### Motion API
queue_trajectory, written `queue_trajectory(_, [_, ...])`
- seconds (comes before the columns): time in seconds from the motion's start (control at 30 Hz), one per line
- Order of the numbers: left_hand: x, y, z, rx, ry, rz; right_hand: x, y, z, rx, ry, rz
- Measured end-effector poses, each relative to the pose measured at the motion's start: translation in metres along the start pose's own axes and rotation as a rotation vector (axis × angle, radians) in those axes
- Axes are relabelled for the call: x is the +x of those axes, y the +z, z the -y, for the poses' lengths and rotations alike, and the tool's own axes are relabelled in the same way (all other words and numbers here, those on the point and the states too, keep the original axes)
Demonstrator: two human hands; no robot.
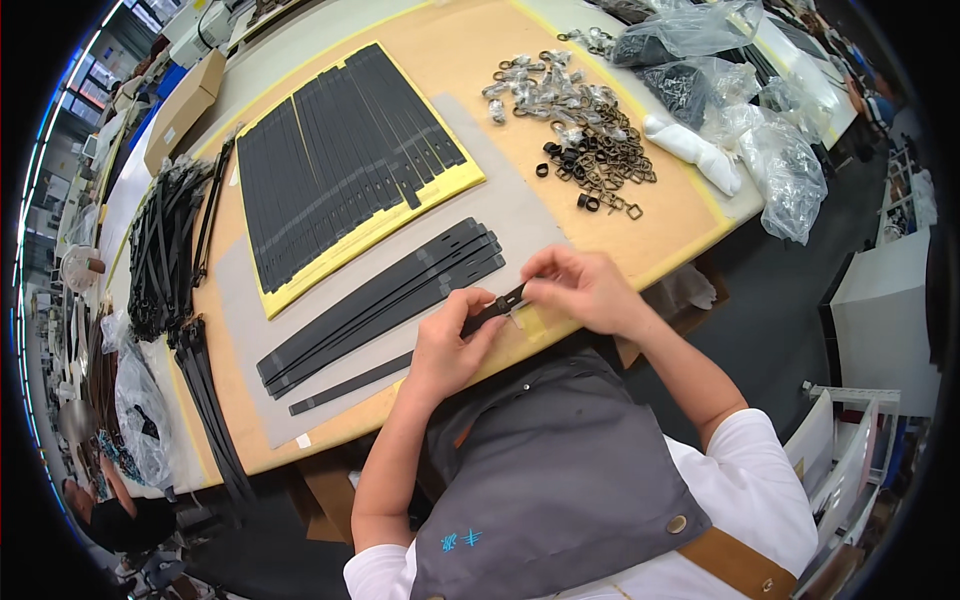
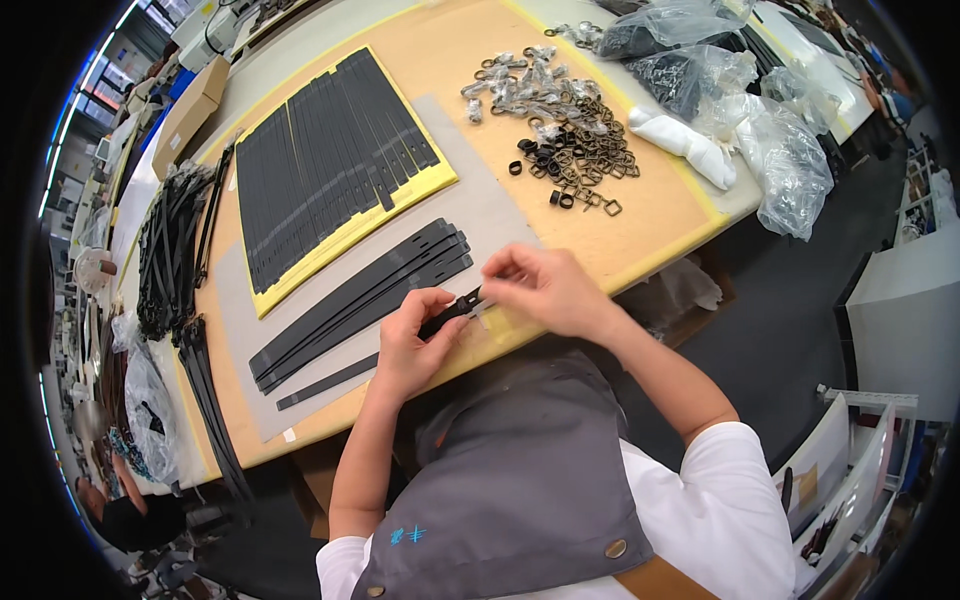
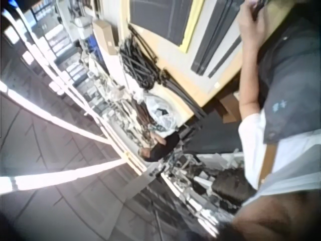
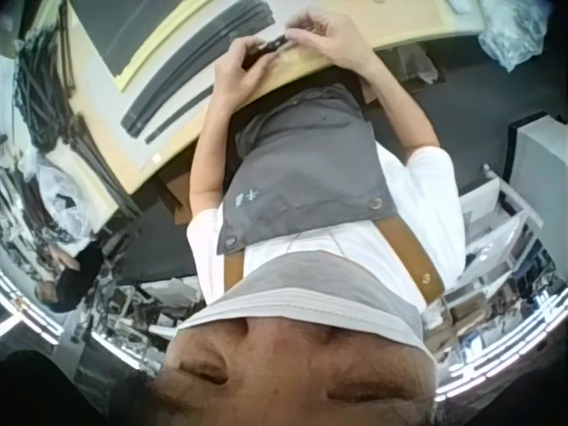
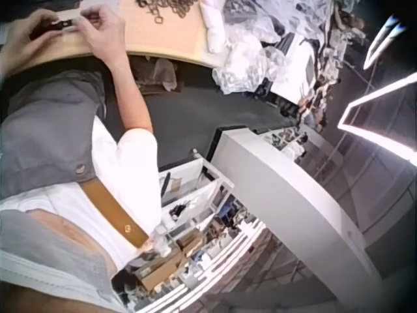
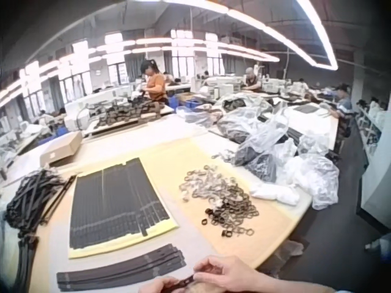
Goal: The person assembles black belts by inserting small metal buckles into the ends of the straps. They pick up a belt, slide a buckle into the slot, and place the finished unit on a growing pile on the table. The process is repeated continuously with materials organized on the workbench.
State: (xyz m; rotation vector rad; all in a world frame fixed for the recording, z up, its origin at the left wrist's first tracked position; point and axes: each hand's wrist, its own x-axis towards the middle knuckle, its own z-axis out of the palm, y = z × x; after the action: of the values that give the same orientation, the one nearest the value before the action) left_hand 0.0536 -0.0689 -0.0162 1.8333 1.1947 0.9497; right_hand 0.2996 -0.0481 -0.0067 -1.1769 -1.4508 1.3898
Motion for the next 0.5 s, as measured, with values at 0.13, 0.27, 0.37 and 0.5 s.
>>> queue_trajectory(0.13, [0.001,0.001,-0.001,-0.003,-0.001,-0.004,0.018,-0.083,0.014,-0.503,-0.103,-0.403])
queue_trajectory(0.27, [0.002,-0.002,-0.001,0.043,0.000,0.042,0.012,-0.137,0.011,-0.731,-0.059,-0.451])
queue_trajectory(0.37, [0.003,-0.002,-0.002,0.066,0.034,0.052,0.004,-0.137,0.011,-0.747,0.051,-0.295])
queue_trajectory(0.5, [0.001,0.000,0.000,0.014,0.017,0.035,0.004,-0.128,0.004,-0.643,0.092,-0.249])
